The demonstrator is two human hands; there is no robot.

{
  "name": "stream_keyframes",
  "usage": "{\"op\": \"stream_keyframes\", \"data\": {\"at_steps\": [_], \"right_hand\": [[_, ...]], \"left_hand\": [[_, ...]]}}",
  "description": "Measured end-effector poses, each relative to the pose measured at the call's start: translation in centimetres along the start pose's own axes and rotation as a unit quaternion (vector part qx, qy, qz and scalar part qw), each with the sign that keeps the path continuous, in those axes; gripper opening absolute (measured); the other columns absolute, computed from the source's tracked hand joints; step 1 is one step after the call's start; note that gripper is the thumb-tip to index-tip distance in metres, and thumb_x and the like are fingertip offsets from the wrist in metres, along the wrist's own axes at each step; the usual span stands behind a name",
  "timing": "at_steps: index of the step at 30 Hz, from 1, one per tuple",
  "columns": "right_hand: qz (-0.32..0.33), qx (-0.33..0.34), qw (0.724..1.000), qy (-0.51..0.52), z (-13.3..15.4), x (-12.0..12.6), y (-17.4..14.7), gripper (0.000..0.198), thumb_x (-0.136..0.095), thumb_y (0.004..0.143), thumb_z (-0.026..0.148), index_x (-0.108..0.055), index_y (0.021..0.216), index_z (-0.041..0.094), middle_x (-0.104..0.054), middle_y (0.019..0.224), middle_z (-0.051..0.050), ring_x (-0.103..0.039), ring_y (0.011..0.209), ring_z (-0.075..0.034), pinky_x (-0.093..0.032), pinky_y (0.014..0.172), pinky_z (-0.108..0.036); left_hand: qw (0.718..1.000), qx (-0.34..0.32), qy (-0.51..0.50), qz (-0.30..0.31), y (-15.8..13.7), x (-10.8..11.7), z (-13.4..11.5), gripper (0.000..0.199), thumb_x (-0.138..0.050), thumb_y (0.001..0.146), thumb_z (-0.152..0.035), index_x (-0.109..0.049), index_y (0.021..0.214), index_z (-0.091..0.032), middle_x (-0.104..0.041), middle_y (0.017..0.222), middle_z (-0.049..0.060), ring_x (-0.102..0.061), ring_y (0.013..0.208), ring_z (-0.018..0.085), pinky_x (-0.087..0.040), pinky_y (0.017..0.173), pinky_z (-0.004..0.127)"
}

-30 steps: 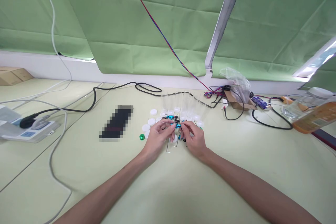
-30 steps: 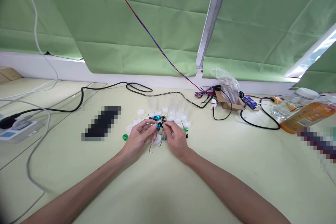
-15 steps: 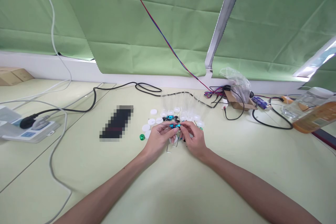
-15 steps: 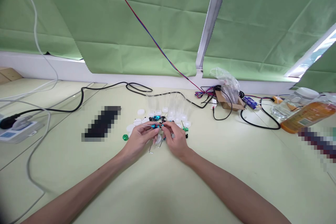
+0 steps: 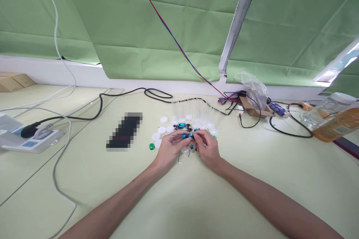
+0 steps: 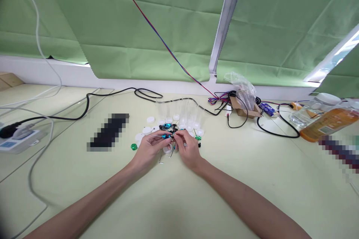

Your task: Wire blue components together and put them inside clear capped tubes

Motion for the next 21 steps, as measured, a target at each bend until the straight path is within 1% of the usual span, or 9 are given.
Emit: {"op": "stream_keyframes", "data": {"at_steps": [5, 10, 12, 15, 18, 21], "right_hand": [[0.009, 0.018, 1.000, 0.013, 0.39, -0.22, 0.11, 0.011, -0.051, 0.095, 0.025, -0.059, 0.100, 0.021, -0.059, 0.068, 0.001, -0.058, 0.054, -0.011, -0.050, 0.052, -0.023], [0.027, 0.023, 0.999, 0.033, 0.52, -0.61, 0.06, 0.018, -0.056, 0.092, 0.024, -0.059, 0.109, 0.021, -0.064, 0.080, -0.002, -0.062, 0.061, -0.012, -0.053, 0.055, -0.024], [0.029, 0.018, 0.999, 0.041, 0.36, -0.69, 0.02, 0.019, -0.055, 0.092, 0.023, -0.059, 0.110, 0.022, -0.063, 0.080, -0.002, -0.062, 0.061, -0.012, -0.053, 0.054, -0.024], [0.030, 0.017, 0.998, 0.044, 0.22, -0.69, 0.02, 0.018, -0.053, 0.093, 0.023, -0.059, 0.110, 0.022, -0.062, 0.077, -0.001, -0.061, 0.059, -0.012, -0.052, 0.053, -0.024], [0.025, 0.026, 0.999, 0.018, 0.38, -0.52, 0.05, 0.016, -0.053, 0.093, 0.023, -0.059, 0.108, 0.022, -0.062, 0.074, 0.000, -0.060, 0.058, -0.012, -0.052, 0.055, -0.025], [0.020, 0.029, 0.999, -0.006, 0.46, -0.34, 0.07, 0.016, -0.054, 0.092, 0.023, -0.059, 0.107, 0.022, -0.062, 0.073, 0.000, -0.059, 0.057, -0.012, -0.051, 0.057, -0.026]], "left_hand": [[1.000, -0.003, -0.014, -0.005, 0.10, 0.35, 0.15, 0.032, -0.081, 0.067, -0.031, -0.069, 0.091, -0.014, -0.069, 0.068, 0.003, -0.062, 0.062, 0.015, -0.048, 0.066, 0.028], [1.000, -0.002, -0.012, -0.015, 0.36, 0.86, 0.33, 0.031, -0.080, 0.069, -0.032, -0.070, 0.093, -0.015, -0.067, 0.065, 0.002, -0.060, 0.059, 0.013, -0.047, 0.063, 0.026], [1.000, -0.004, -0.009, -0.014, 0.39, 0.92, 0.34, 0.030, -0.080, 0.070, -0.032, -0.070, 0.093, -0.015, -0.065, 0.063, 0.001, -0.058, 0.058, 0.012, -0.046, 0.062, 0.026], [1.000, -0.010, -0.007, -0.009, 0.33, 0.84, 0.21, 0.030, -0.080, 0.069, -0.032, -0.071, 0.093, -0.016, -0.065, 0.067, 0.001, -0.055, 0.055, 0.010, -0.044, 0.060, 0.025], [1.000, -0.012, -0.004, -0.017, 0.21, 0.86, 0.01, 0.030, -0.081, 0.067, -0.032, -0.072, 0.091, -0.016, -0.066, 0.072, 0.002, -0.051, 0.052, 0.009, -0.042, 0.055, 0.025], [1.000, -0.013, 0.000, -0.023, 0.17, 0.92, -0.08, 0.029, -0.081, 0.066, -0.032, -0.072, 0.089, -0.016, -0.066, 0.074, 0.002, -0.050, 0.051, 0.008, -0.041, 0.053, 0.025]]}}
Point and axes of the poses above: each hand's wrist, its own y-axis towards the middle knuckle, its own x-axis out of the back of the hand, z = x × y, the point moved 9 cm from there along y, towards the middle knuckle
